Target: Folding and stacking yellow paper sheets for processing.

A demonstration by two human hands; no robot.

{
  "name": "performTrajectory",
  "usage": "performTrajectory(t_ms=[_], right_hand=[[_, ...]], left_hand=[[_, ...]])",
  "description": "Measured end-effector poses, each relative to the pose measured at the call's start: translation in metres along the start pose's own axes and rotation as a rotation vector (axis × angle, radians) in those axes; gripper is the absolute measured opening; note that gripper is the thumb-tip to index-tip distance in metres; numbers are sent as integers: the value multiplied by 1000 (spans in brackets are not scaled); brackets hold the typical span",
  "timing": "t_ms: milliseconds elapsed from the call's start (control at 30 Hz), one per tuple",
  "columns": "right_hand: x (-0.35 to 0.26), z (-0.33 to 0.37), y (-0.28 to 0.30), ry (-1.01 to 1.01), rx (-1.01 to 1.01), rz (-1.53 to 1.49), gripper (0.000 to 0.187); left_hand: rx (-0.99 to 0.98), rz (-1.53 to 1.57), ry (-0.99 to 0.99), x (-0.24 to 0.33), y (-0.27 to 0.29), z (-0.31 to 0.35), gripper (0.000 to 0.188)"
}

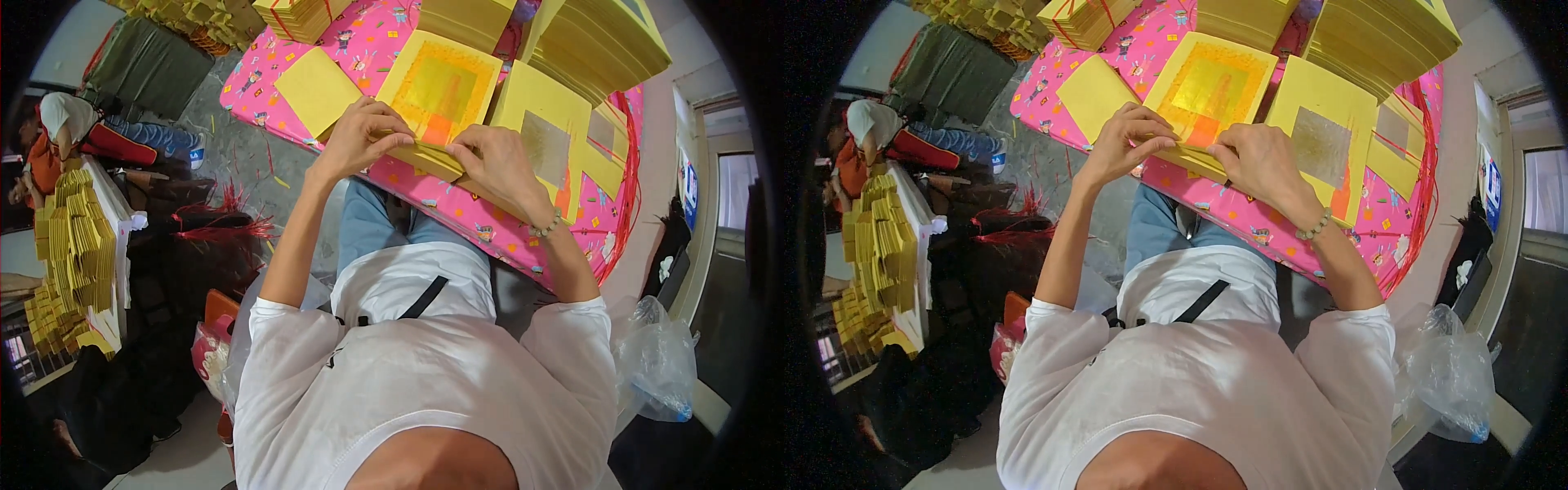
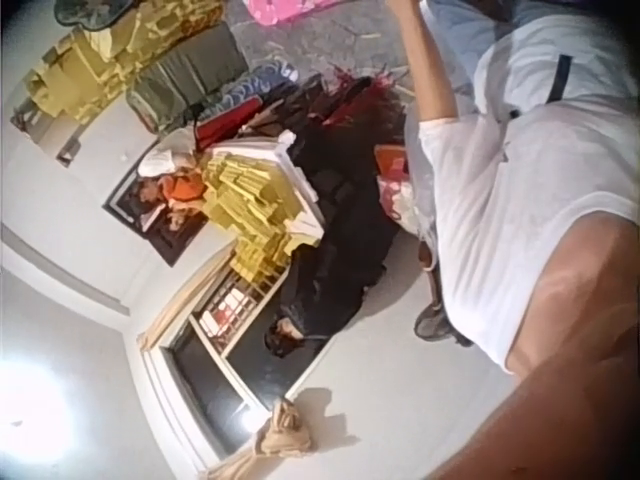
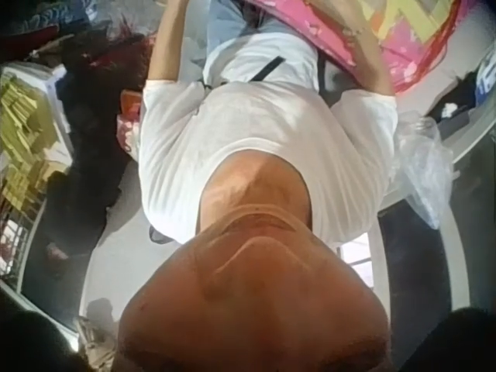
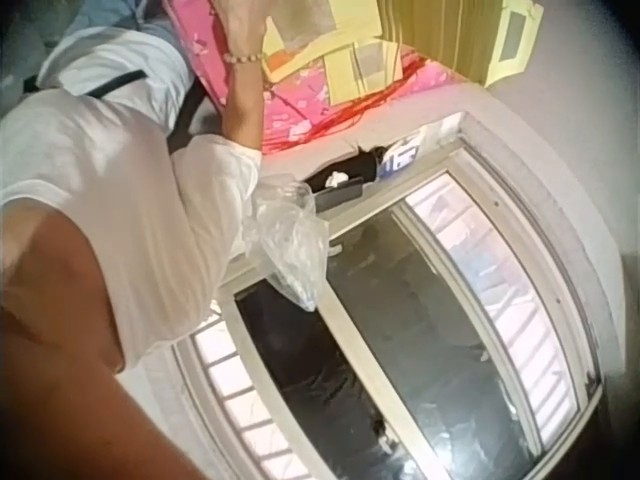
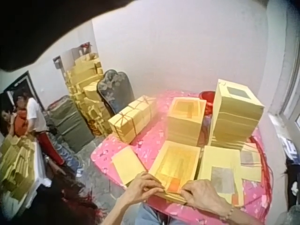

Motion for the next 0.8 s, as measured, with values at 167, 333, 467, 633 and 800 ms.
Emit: performTrajectory(t_ms=[167,333,467,633,800], right_hand=[[-1,0,2,-10,-9,-11,27],[-1,-1,3,-32,-27,-21,26],[-3,-2,4,-51,-45,-24,25],[-4,-2,6,-31,-24,9,25],[-8,-4,23,-8,16,21,24]], left_hand=[[22,36,58,-1,0,-2,17],[32,57,64,-2,0,-5,17],[23,70,85,-3,1,-4,16],[6,-4,43,2,3,-6,18],[-51,-310,-27,22,6,-16,27]])
Point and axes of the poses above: each hand's wrist, its own z-axis away from the middle knuckle, its own y-axis out of the back of the hand, x = y × z, the point moved 2 cm from there along -z, towards the middle knuckle, and after that the axes turned 15 degrees about -x, right-handed, at the moved point
